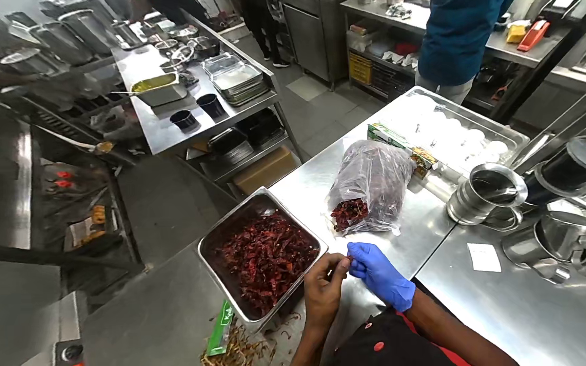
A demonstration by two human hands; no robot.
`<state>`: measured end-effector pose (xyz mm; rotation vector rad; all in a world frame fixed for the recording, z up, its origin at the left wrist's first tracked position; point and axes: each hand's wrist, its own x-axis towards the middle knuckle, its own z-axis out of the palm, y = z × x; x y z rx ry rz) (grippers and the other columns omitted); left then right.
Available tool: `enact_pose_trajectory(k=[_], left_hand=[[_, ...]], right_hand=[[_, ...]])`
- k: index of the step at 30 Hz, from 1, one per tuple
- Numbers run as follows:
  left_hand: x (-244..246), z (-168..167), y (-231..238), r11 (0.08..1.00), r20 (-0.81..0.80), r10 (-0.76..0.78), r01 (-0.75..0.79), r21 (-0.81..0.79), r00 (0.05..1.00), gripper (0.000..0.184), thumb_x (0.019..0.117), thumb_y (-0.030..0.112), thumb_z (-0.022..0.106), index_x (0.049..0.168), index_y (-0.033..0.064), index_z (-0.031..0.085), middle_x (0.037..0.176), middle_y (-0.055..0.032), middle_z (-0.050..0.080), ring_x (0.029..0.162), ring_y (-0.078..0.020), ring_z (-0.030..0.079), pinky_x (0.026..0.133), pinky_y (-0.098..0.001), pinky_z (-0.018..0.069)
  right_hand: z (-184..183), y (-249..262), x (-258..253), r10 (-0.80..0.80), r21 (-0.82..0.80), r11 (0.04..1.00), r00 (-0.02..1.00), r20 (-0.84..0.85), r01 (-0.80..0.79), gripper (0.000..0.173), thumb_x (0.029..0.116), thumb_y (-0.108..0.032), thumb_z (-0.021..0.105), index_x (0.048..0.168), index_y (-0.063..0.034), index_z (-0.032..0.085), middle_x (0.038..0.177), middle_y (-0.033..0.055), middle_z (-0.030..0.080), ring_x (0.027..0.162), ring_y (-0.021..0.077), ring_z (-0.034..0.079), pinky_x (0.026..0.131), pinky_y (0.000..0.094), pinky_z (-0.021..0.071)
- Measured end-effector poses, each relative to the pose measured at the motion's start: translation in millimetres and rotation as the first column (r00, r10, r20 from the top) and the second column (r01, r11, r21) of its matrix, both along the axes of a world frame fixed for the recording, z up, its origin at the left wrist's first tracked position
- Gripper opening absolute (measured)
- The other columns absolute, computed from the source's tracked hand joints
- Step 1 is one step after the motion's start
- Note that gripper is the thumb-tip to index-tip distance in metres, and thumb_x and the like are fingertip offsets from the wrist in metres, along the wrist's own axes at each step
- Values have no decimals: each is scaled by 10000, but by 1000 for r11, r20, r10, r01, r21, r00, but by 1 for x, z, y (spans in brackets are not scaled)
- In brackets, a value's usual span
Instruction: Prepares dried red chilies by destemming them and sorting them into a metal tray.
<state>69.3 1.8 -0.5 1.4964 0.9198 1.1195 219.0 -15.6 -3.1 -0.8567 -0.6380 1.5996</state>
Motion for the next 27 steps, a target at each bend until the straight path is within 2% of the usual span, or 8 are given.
enact_pose_trajectory(k=[3,5,8,10,13,17,20,27], left_hand=[[-2,2,7,929,460,70,110,-353,885,112,951,143,694,992,44,726,809,-93,661,684,-136,629,668,-287,565],[-18,7,18,909,520,102,133,-395,848,123,982,173,655,1028,74,712,803,-57,643,688,-117,629,662,-278,567],[-65,20,40,976,-134,215,-218,-13,967,148,996,149,641,1059,38,717,859,-71,701,707,-156,660,665,-322,592],[-98,17,60,895,-596,441,-281,346,671,204,984,250,664,1076,85,742,930,-84,729,811,-237,694,748,-474,580],[-100,11,83,861,-741,504,-191,471,443,363,995,245,622,1291,43,679,1284,-236,647,1193,-469,596,1022,-667,438],[-10,-4,85,919,-669,246,50,391,701,307,1006,211,632,1272,69,687,1216,-130,695,1087,-291,678,949,-521,560],[60,-26,95,921,-710,27,259,292,704,355,971,208,689,1305,88,683,1250,-148,682,1149,-337,650,981,-558,529],[64,-43,89,888,-582,94,197,416,807,218,1009,184,648,1180,76,732,1233,-125,698,1088,-312,681,938,-547,552]], right_hand=[[-10,-2,-2,14,21,1000,870,-493,-5,403,1085,-375,452,741,-182,536,597,-77,405,529,52,411,561,215,402],[-13,3,12,-35,58,995,851,-525,77,436,1083,-417,447,715,-195,524,588,-79,389,518,60,402,549,217,396],[-14,2,35,-124,111,985,988,-95,134,439,1087,-402,400,724,-173,493,593,-50,389,522,70,395,527,227,374],[-23,-6,45,-109,54,994,967,229,99,405,1065,-359,481,768,-104,580,604,-6,464,531,89,441,527,252,397],[-48,-17,49,73,-115,993,907,416,-27,405,1068,-356,524,827,-57,655,657,22,562,570,103,501,556,256,427],[-63,-32,40,172,-217,972,910,378,-93,371,1080,-308,492,891,-50,679,689,9,611,585,96,541,567,251,460],[-55,-36,35,198,-209,970,904,380,-124,351,1081,-297,489,936,-51,693,704,5,621,577,86,531,556,240,447],[-45,-46,56,134,-157,985,904,406,-76,339,1091,-256,455,1168,-44,708,792,33,667,558,81,497,524,238,418]])
